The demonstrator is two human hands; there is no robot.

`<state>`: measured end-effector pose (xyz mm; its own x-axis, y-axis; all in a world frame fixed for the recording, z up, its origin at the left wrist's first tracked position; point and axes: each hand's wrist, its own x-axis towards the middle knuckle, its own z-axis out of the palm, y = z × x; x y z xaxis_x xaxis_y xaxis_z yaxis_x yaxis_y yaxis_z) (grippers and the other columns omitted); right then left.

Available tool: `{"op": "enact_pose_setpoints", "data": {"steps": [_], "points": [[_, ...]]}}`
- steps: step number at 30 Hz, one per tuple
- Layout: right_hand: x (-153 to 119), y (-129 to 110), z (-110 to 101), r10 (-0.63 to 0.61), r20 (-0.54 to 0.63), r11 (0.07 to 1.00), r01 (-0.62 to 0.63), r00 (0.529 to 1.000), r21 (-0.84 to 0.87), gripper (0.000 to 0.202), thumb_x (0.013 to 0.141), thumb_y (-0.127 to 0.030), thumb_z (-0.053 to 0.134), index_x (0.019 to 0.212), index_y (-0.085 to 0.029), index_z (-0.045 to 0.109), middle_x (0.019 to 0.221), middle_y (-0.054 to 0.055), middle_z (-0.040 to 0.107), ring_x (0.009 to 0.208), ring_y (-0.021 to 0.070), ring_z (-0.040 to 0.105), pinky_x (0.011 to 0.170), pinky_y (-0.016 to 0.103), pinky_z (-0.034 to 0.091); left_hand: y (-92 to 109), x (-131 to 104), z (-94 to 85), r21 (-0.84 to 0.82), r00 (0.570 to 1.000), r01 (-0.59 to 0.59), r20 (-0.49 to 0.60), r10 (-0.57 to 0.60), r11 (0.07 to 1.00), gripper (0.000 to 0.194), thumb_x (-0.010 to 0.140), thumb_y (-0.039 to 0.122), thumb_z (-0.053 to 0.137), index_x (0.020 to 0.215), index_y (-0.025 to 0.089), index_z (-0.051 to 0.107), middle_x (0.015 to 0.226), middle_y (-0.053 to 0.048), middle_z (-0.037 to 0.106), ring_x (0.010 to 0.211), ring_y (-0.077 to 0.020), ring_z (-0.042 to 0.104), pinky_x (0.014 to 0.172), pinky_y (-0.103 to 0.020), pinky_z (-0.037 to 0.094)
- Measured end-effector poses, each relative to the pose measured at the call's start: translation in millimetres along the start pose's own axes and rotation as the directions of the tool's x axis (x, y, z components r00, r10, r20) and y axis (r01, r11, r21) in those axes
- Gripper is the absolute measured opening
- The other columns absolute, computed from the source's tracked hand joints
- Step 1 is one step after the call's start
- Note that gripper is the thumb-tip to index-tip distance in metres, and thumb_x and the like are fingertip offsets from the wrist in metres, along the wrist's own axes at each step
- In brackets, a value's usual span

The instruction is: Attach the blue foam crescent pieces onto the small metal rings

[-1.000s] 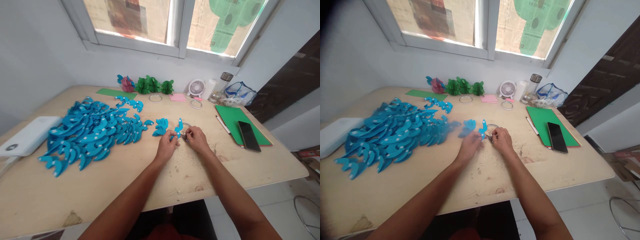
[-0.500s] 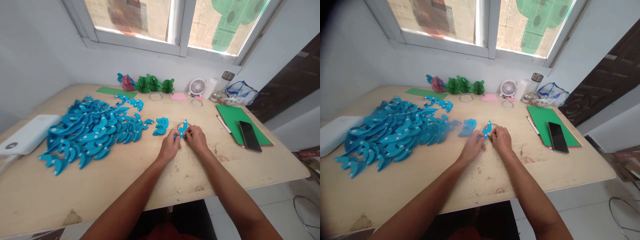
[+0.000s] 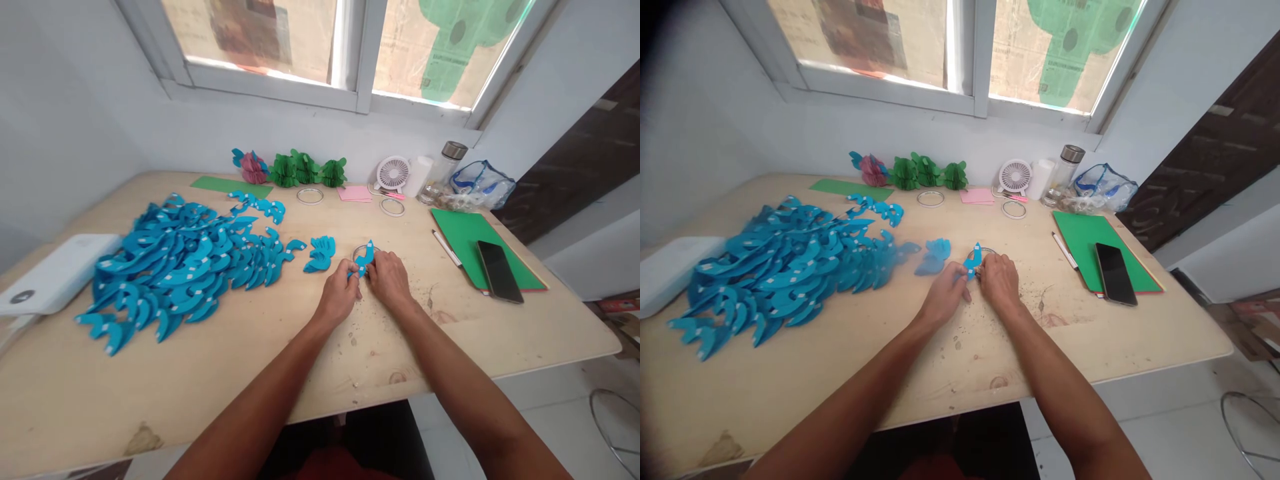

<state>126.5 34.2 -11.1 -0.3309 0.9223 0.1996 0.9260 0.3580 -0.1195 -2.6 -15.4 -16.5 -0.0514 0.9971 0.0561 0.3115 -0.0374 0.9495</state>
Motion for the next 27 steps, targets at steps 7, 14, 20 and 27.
{"op": "enact_pose_setpoints", "data": {"steps": [7,14,20,27], "points": [[-0.8,-1.3,-0.6,0.008,-0.004,0.999,-0.008,1.0,0.04,0.014,0.086,-0.021,0.041,0.086,-0.017,0.055,0.087,0.012,0.061,0.084,0.0248,0.048,0.074,0.034,0.031,0.2,-1.0,-0.2,-0.026,1.0,-0.01,-0.012,0.01,1.0,0.007,0.08,0.022,0.039,0.084,0.022,0.046,0.048,0.007,0.054,0.049,-0.0139,0.055,0.055,-0.024,0.038],[0.5,-0.2,1.7,0.062,-0.015,0.993,-0.06,0.998,0.107,0.011,0.085,-0.019,0.043,0.084,-0.018,0.054,0.082,0.011,0.061,0.082,0.0249,0.049,0.071,0.033,0.031,-0.4,-0.2,-0.1,-0.038,1.0,-0.005,-0.014,0.005,0.999,0.008,0.079,0.022,0.04,0.085,0.021,0.046,0.047,0.007,0.054,0.047,-0.0134,0.054,0.052,-0.023,0.038],[0.6,0.5,1.2,0.116,-0.024,0.986,-0.112,0.993,0.124,0.01,0.084,-0.018,0.043,0.085,-0.019,0.052,0.08,0.009,0.06,0.079,0.0233,0.05,0.067,0.031,0.031,-0.6,-0.3,-0.2,-0.032,1.0,0.008,-0.007,-0.008,0.999,0.008,0.079,0.022,0.04,0.085,0.022,0.046,0.047,0.007,0.054,0.047,-0.0133,0.054,0.052,-0.023,0.037],[1.7,9.1,2.9,0.171,-0.035,0.943,-0.154,0.985,0.295,0.009,0.084,-0.021,0.045,0.08,-0.021,0.053,0.079,0.004,0.062,0.079,0.0193,0.051,0.065,0.028,0.033,-2.7,1.3,0.4,-0.054,1.0,0.011,-0.018,-0.012,0.998,0.009,0.079,0.022,0.04,0.085,0.021,0.047,0.047,0.007,0.053,0.046,-0.0129,0.054,0.052,-0.023,0.037]]}}
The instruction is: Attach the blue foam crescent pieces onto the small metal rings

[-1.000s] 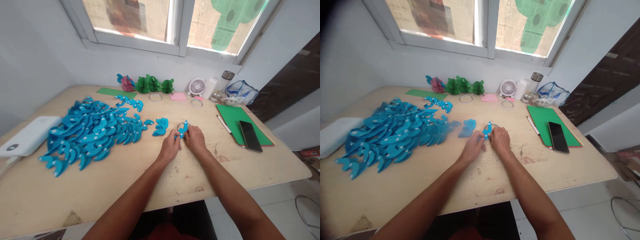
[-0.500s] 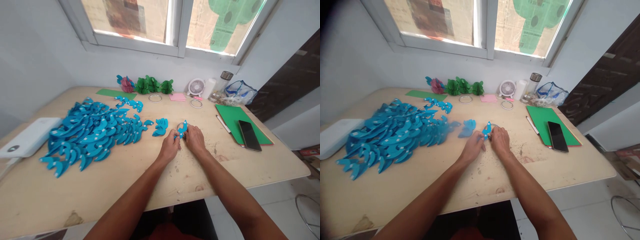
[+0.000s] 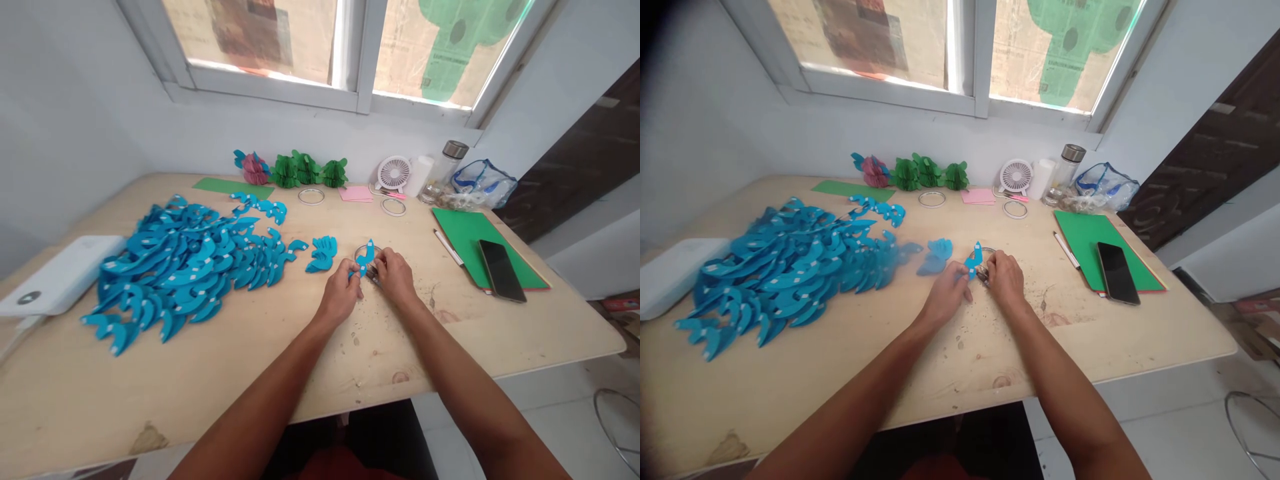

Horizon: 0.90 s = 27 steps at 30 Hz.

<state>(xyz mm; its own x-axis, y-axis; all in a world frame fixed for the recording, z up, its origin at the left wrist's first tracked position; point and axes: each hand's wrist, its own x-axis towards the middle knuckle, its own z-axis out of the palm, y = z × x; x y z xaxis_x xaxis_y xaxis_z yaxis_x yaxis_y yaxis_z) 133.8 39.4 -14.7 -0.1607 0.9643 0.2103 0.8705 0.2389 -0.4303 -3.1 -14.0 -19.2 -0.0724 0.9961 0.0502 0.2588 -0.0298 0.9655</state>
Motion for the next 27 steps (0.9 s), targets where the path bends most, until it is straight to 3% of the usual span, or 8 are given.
{"op": "enact_pose_setpoints", "data": {"steps": [10,19,27], "points": [[-1.0,1.9,-9.3,-0.102,0.055,0.988,0.095,0.993,0.123,0.011,0.081,-0.02,0.048,0.075,-0.02,0.057,0.075,0.002,0.061,0.077,0.017,0.051,0.068,0.027,0.036,-2.2,1.2,-0.6,-0.016,1.0,0.026,0.005,-0.025,1.0,0.01,0.078,0.024,0.042,0.086,0.021,0.048,0.048,0.006,0.055,0.044,-0.0118,0.053,0.049,-0.022,0.037],[-1.4,0.2,-5.5,-0.159,0.049,0.987,0.159,0.986,0.001,0.01,0.081,-0.017,0.049,0.073,-0.02,0.055,0.081,0.004,0.062,0.08,0.0193,0.048,0.072,0.03,0.035,-2.1,0.7,-0.2,-0.017,1.0,0.006,0.009,-0.006,1.0,0.01,0.079,0.023,0.041,0.087,0.021,0.048,0.047,0.007,0.055,0.045,-0.0122,0.054,0.05,-0.022,0.038],[-1.5,2.5,-5.2,-0.164,0.046,0.986,0.163,0.985,0.034,0.008,0.08,-0.017,0.05,0.08,-0.021,0.057,0.083,0.004,0.062,0.081,0.0197,0.048,0.074,0.03,0.035,-0.3,0.1,-0.5,-0.029,1.0,0.019,0.008,-0.019,0.999,0.01,0.079,0.023,0.042,0.086,0.021,0.048,0.047,0.007,0.054,0.046,-0.0129,0.055,0.051,-0.023,0.038]]}}
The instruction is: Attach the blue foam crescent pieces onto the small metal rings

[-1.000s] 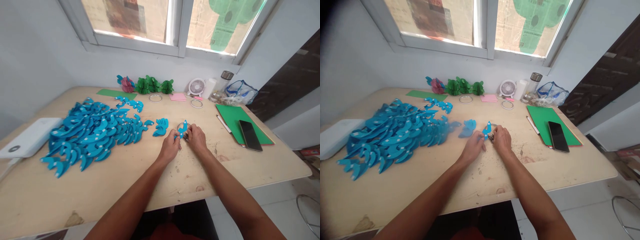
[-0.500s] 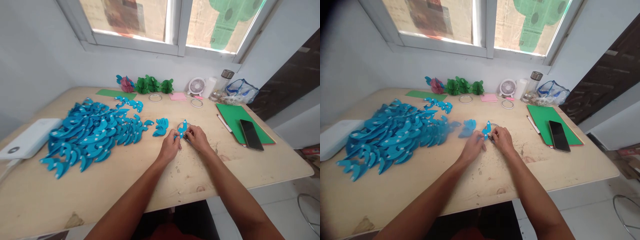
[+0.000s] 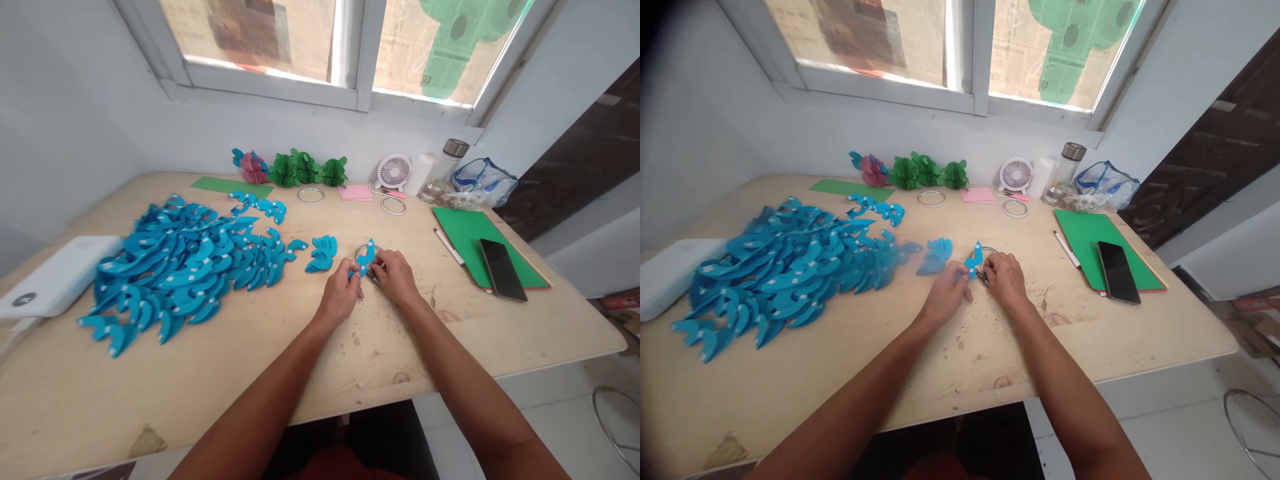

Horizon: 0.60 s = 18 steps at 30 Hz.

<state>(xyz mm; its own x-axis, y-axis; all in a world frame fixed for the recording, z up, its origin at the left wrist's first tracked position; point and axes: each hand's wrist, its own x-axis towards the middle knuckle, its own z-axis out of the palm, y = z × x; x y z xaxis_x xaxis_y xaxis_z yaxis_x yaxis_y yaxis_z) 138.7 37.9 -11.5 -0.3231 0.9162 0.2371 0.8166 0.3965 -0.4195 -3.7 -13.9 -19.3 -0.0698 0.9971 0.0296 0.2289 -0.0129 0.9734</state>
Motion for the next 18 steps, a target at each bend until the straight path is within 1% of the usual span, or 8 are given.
{"op": "enact_pose_setpoints", "data": {"steps": [3,8,12,18], "points": [[0.1,0.4,-0.2,-0.006,0.007,1.0,0.006,1.0,-0.003,0.009,0.081,-0.017,0.049,0.084,-0.021,0.057,0.082,0.004,0.063,0.081,0.0201,0.048,0.074,0.03,0.035,-0.1,0.0,-0.1,0.006,1.0,-0.007,-0.001,0.007,1.0,0.009,0.079,0.023,0.041,0.085,0.021,0.047,0.046,0.007,0.054,0.046,-0.0129,0.055,0.052,-0.023,0.039],[0.1,0.1,-1.2,-0.051,0.028,0.997,0.053,0.998,-0.06,0.011,0.081,-0.014,0.048,0.077,-0.021,0.055,0.082,0.004,0.061,0.08,0.0197,0.047,0.074,0.03,0.034,0.2,-0.1,-0.2,0.013,1.0,0.005,0.009,-0.005,1.0,0.009,0.079,0.023,0.041,0.086,0.021,0.046,0.047,0.007,0.054,0.046,-0.0129,0.055,0.051,-0.022,0.038],[0.3,-0.6,-4.0,-0.081,0.052,0.993,0.085,0.995,-0.083,0.011,0.082,-0.013,0.048,0.076,-0.021,0.054,0.082,0.004,0.06,0.08,0.0193,0.047,0.073,0.029,0.034,2.4,-0.7,-0.8,0.014,1.0,0.009,0.01,-0.009,1.0,0.008,0.079,0.022,0.04,0.084,0.021,0.046,0.047,0.007,0.054,0.046,-0.013,0.054,0.051,-0.023,0.038],[3.8,-1.9,-6.4,-0.109,0.107,0.975,0.128,0.988,-0.183,0.01,0.085,-0.017,0.046,0.078,-0.02,0.052,0.084,0.006,0.061,0.081,0.0208,0.047,0.071,0.029,0.034,2.4,-1.3,-0.5,0.024,1.0,-0.012,0.001,0.012,1.0,0.007,0.079,0.022,0.04,0.084,0.021,0.046,0.046,0.007,0.054,0.046,-0.0132,0.054,0.052,-0.023,0.038]]}}
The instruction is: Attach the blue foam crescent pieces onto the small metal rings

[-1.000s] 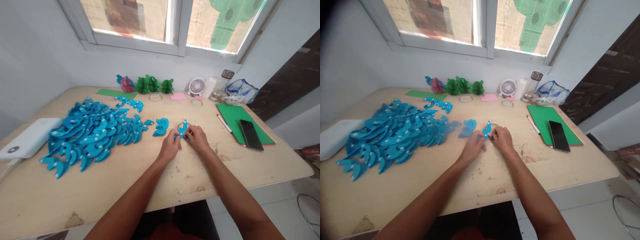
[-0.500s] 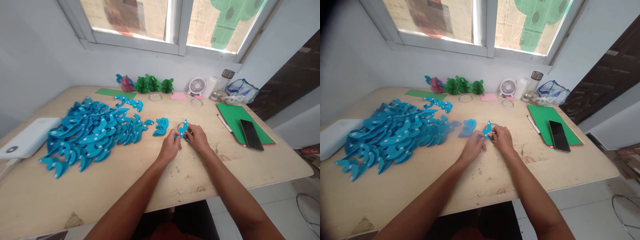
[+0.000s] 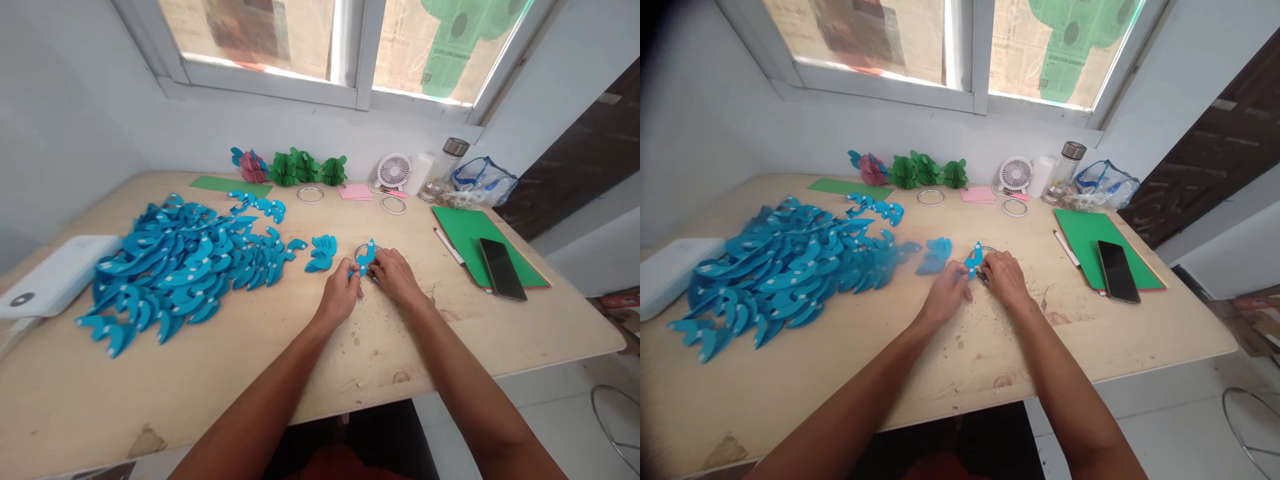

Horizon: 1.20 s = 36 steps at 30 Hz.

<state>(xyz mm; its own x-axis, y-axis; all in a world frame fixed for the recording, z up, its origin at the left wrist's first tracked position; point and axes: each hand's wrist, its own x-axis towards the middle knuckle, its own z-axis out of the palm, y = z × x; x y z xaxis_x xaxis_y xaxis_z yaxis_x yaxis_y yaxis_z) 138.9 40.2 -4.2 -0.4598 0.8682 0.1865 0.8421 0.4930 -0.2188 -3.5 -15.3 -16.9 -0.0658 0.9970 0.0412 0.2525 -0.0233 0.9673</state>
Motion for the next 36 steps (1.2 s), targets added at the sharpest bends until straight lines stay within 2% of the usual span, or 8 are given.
{"op": "enact_pose_setpoints", "data": {"steps": [8,15,21,28,32,36], "points": [[4.0,1.0,5.2,-0.024,0.081,0.994,0.032,0.996,-0.1,0.013,0.088,-0.019,0.039,0.088,-0.016,0.052,0.092,0.012,0.061,0.087,0.0234,0.047,0.077,0.033,0.032,-0.6,-0.1,1.3,-0.004,1.0,-0.016,0.0,0.016,1.0,0.006,0.079,0.021,0.039,0.082,0.022,0.044,0.047,0.007,0.052,0.047,-0.0132,0.054,0.053,-0.023,0.038],[0.9,3.7,6.4,-0.071,0.044,0.996,0.073,0.996,-0.042,0.013,0.087,-0.018,0.039,0.086,-0.016,0.051,0.088,0.011,0.06,0.084,0.0224,0.047,0.077,0.033,0.033,3.3,-0.9,0.0,0.025,1.0,-0.008,0.011,0.007,1.0,0.006,0.079,0.02,0.039,0.081,0.022,0.044,0.046,0.007,0.053,0.047,-0.0134,0.055,0.053,-0.023,0.038],[-2.3,6.1,2.2,-0.025,-0.011,0.997,0.026,1.0,0.07,0.014,0.086,-0.017,0.041,0.075,-0.019,0.048,0.078,0.006,0.057,0.078,0.0201,0.046,0.069,0.029,0.035,3.3,-0.3,-0.4,0.048,1.0,-0.028,0.005,0.028,0.998,0.006,0.079,0.019,0.039,0.081,0.021,0.044,0.047,0.007,0.053,0.048,-0.0134,0.055,0.054,-0.023,0.038],[-0.6,6.2,7.4,-0.058,-0.031,0.998,0.058,0.998,-0.013,0.011,0.085,-0.016,0.043,0.077,-0.019,0.05,0.08,0.008,0.058,0.078,0.0209,0.045,0.071,0.032,0.035,-0.3,-2.4,0.3,0.062,0.999,-0.045,-0.007,0.046,0.997,0.008,0.082,0.022,0.039,0.084,0.021,0.046,0.05,0.006,0.053,0.051,-0.0138,0.056,0.056,-0.024,0.04],[-2.3,6.8,6.0,-0.062,-0.032,0.998,0.063,0.998,0.009,0.009,0.084,-0.016,0.045,0.078,-0.019,0.052,0.082,0.008,0.058,0.079,0.0208,0.045,0.073,0.032,0.035,-0.5,-6.4,2.9,0.203,0.995,-0.096,-0.02,0.102,0.975,0.01,0.083,0.023,0.039,0.087,0.021,0.048,0.063,0.002,0.06,0.06,-0.0149,0.058,0.061,-0.025,0.041],[-5.4,9.2,2.1,-0.032,-0.038,0.994,0.036,0.999,0.108,0.011,0.084,-0.018,0.046,0.075,-0.02,0.052,0.079,0.005,0.058,0.079,0.0199,0.046,0.071,0.029,0.035,1.6,-8.7,4.6,0.327,0.99,-0.128,-0.014,0.14,0.936,0.013,0.083,0.022,0.04,0.09,0.022,0.05,0.081,-0.002,0.064,0.071,-0.0167,0.059,0.064,-0.026,0.04]]}}
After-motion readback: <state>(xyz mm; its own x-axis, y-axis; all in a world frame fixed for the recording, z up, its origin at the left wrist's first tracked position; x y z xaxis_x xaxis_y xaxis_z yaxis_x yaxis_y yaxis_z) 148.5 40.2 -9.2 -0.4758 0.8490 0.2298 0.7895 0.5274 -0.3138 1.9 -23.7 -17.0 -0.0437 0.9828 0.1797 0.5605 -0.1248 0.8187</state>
